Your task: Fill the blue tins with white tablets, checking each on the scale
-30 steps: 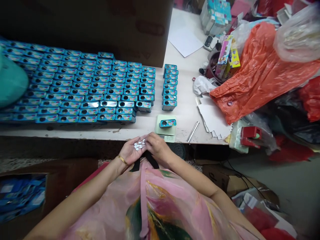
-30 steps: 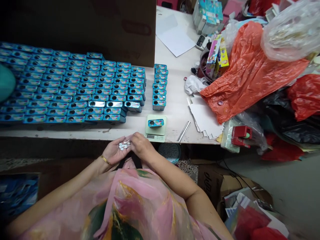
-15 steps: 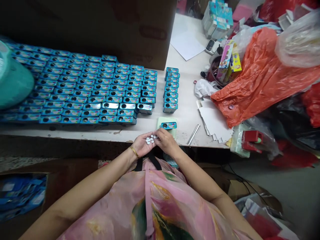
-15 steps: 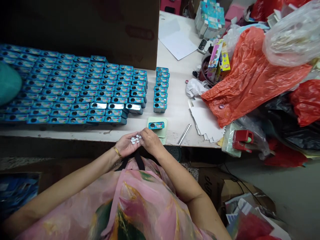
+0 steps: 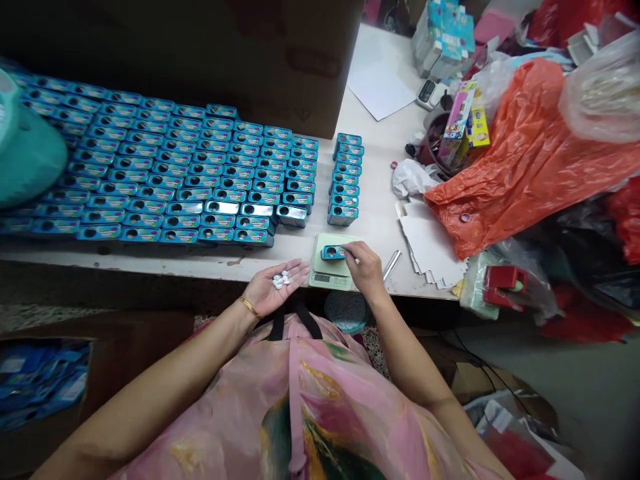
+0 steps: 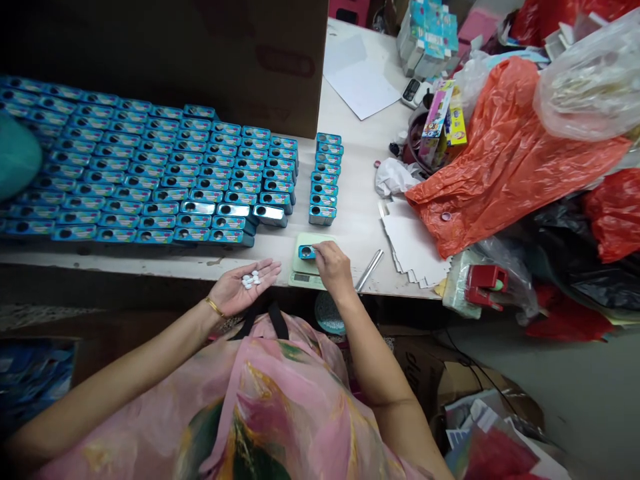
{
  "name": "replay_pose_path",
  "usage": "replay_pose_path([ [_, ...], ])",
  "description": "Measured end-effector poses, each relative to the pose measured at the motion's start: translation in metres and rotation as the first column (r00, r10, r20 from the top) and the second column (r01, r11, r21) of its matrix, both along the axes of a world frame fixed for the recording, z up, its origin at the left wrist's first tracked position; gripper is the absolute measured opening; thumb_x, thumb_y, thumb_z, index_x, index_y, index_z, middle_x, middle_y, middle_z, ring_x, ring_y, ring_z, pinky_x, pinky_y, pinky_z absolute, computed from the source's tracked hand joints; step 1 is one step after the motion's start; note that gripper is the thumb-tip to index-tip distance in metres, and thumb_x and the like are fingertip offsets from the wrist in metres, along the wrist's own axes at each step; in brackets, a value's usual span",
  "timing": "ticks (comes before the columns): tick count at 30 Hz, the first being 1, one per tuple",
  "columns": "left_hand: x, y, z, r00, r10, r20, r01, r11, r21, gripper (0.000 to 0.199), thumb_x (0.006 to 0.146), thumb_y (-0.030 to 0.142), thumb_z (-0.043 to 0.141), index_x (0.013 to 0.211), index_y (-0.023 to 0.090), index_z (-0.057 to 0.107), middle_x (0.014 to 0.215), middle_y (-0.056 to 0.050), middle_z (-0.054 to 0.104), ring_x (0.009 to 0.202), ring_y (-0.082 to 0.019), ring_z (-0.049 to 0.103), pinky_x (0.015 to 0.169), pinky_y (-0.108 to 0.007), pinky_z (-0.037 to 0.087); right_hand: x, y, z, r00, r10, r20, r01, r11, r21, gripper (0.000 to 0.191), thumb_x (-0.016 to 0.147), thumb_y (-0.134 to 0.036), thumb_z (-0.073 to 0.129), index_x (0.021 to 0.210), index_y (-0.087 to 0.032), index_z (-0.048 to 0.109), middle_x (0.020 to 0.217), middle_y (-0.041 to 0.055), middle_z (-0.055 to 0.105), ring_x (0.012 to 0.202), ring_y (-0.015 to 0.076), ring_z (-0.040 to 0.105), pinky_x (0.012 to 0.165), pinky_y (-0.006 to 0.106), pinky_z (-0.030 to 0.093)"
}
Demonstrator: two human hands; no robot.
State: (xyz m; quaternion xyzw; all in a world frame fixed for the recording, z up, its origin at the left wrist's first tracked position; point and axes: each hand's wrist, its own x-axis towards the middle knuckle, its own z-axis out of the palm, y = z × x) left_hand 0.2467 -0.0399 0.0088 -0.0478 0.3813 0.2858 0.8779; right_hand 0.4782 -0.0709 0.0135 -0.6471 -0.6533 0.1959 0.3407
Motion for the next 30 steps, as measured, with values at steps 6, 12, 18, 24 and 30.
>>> replay_pose_path([
  [6,-0.040,-0.023,-0.012,0.990,0.036,-0.139,-0.040,0.999,-0.025,0.032,0.077,0.003,0.042,0.106,0.005,0.057,0.104,-0.020,0.062,0.105,-0.026,0.055,0.084,-0.035,0.050,0.030,-0.026,0.008,0.977,-0.209,-0.030,0.210,0.978,0.019,0.019,0.084,-0.022,0.044,0.091,-0.019,0.062,0.083,0.0041,0.062,0.075,0.0141,0.056,0.071,0.029,0.046],
  [12,-0.044,-0.035,-0.025,0.980,-0.013,-0.196,0.014,1.000,0.002,0.031,0.072,-0.004,0.046,0.099,0.005,0.059,0.097,-0.017,0.063,0.096,-0.021,0.059,0.076,-0.025,0.052,0.033,-0.029,0.005,0.961,-0.273,-0.041,0.275,0.960,0.053,0.019,0.083,-0.023,0.046,0.090,-0.018,0.063,0.081,0.0042,0.062,0.071,0.0131,0.056,0.068,0.028,0.046],
  [18,-0.037,-0.035,-0.013,0.980,-0.101,-0.173,0.122,0.986,0.114,0.027,0.074,-0.001,0.053,0.099,0.006,0.059,0.088,-0.011,0.061,0.070,-0.009,0.058,0.056,-0.014,0.048,0.015,-0.027,0.008,0.974,-0.191,-0.118,0.196,0.980,0.033,0.019,0.084,-0.022,0.046,0.092,-0.020,0.063,0.085,0.0042,0.062,0.077,0.0138,0.057,0.072,0.029,0.047],
  [24,-0.003,-0.028,0.002,0.939,-0.299,-0.168,0.333,0.912,0.240,0.027,0.075,0.022,0.060,0.100,0.012,0.058,0.061,0.003,0.046,0.042,-0.001,0.032,0.032,-0.010,0.018,-0.040,-0.028,0.015,0.953,0.218,-0.209,-0.229,0.973,-0.028,0.021,0.083,-0.022,0.049,0.100,-0.023,0.061,0.095,0.0049,0.061,0.092,0.0156,0.055,0.083,0.032,0.045],
  [30,0.058,0.003,0.004,0.841,-0.289,-0.458,0.505,0.723,0.471,0.041,0.074,0.039,0.058,0.106,0.013,0.058,0.050,0.008,0.038,0.036,-0.001,0.020,0.034,-0.016,0.009,-0.024,-0.028,0.019,0.969,-0.019,-0.248,0.018,1.000,-0.007,0.021,0.085,-0.021,0.045,0.098,-0.022,0.061,0.094,0.0052,0.061,0.089,0.0156,0.056,0.081,0.033,0.045],
])
